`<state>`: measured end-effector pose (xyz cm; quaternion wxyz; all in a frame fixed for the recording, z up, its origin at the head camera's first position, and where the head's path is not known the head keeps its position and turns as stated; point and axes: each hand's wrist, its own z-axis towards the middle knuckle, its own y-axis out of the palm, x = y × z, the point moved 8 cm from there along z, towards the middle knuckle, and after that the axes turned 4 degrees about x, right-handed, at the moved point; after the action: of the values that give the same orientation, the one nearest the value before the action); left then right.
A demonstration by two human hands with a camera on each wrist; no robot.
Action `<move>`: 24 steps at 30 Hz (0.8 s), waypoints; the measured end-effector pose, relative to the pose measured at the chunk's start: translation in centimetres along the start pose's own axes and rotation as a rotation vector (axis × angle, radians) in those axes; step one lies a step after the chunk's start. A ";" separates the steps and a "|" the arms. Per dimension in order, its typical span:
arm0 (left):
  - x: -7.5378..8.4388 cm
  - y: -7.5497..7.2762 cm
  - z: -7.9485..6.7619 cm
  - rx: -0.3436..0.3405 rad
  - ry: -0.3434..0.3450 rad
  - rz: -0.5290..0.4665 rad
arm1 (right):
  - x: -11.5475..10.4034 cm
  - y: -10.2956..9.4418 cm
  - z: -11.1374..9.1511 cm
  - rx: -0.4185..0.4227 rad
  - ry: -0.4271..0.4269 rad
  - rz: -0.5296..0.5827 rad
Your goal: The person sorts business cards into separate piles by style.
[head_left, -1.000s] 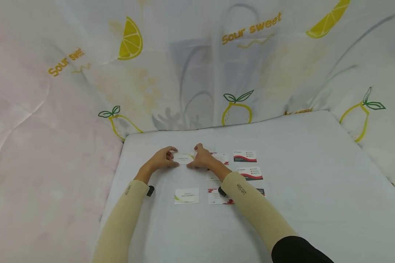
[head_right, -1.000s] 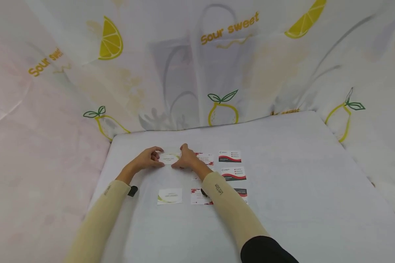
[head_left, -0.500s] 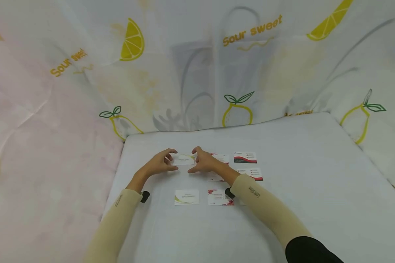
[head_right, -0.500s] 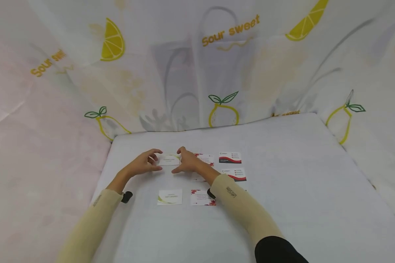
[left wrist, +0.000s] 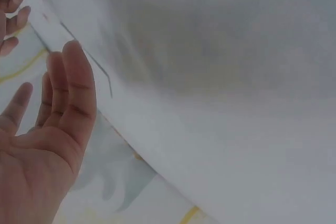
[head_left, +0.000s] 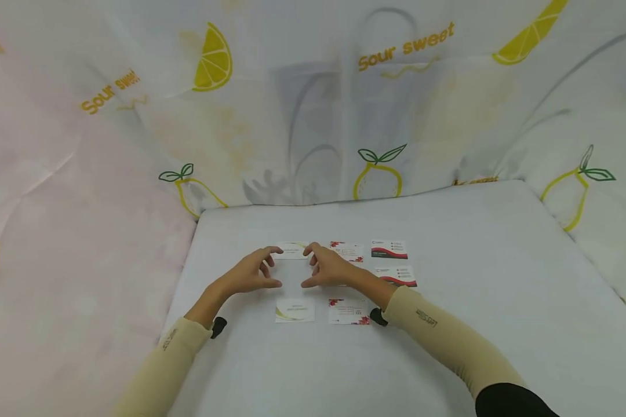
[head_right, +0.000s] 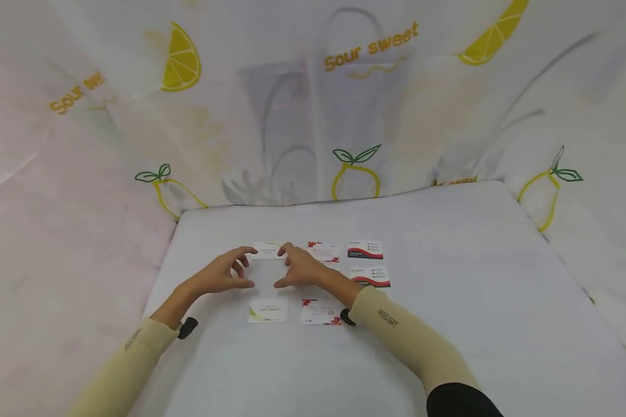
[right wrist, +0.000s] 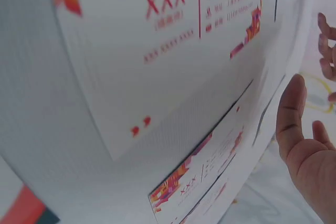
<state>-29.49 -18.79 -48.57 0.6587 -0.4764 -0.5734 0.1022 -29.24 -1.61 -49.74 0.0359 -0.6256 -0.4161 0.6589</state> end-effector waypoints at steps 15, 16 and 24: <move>1.2 1.9 -2.4 -0.025 0.011 -0.056 | 0.3 0.8 -3.0 -0.080 0.049 0.140; 1.2 2.1 -2.6 -0.026 0.008 -0.055 | 0.4 0.9 -3.2 -0.084 0.054 0.149; 0.6 3.3 -3.8 -0.043 -0.043 -0.060 | 1.0 2.0 -4.1 -0.098 0.087 0.154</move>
<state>-24.70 -18.59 -50.15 0.6387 -0.4707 -0.6034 0.0802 -25.00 -0.29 -51.22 -0.0275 -0.6847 -0.3968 0.6107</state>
